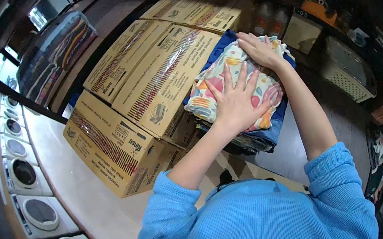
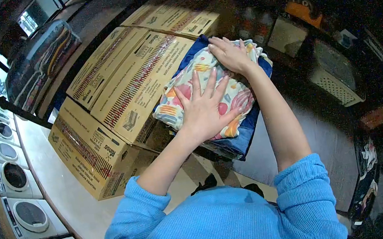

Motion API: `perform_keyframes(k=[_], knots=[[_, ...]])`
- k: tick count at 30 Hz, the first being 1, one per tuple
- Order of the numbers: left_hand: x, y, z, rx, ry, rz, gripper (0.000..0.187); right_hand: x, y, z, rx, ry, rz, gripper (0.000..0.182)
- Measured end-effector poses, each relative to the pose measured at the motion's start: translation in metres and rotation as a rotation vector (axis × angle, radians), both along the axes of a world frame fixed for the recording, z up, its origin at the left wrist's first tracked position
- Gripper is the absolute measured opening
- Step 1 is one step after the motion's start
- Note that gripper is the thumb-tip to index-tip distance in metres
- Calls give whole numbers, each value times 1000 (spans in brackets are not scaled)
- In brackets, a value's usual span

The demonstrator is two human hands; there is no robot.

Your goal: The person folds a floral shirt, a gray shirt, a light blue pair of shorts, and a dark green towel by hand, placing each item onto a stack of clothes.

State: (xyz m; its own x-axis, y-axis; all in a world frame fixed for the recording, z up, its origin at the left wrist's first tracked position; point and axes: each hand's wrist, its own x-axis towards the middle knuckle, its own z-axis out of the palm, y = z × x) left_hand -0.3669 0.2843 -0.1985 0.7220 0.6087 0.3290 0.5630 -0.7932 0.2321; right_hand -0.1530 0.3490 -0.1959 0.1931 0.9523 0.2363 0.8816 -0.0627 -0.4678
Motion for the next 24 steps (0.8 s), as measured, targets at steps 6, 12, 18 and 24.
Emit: perform_keyframes(k=[6, 12, 18, 24], knots=[[0, -7, 6, 12, 56, -11, 87, 14, -69, 24, 802, 116, -202, 31], [-4, -21, 54, 19, -465, -30, 53, 63, -240, -61, 469, -64, -304, 44], [65, -136, 52, -205, -887, -258, 19, 89, -486, -183, -374, -95, -556, 60], [170, -303, -37, -648, -321, -610, 24, 93, -686, -225, -669, 35, -799, 65]])
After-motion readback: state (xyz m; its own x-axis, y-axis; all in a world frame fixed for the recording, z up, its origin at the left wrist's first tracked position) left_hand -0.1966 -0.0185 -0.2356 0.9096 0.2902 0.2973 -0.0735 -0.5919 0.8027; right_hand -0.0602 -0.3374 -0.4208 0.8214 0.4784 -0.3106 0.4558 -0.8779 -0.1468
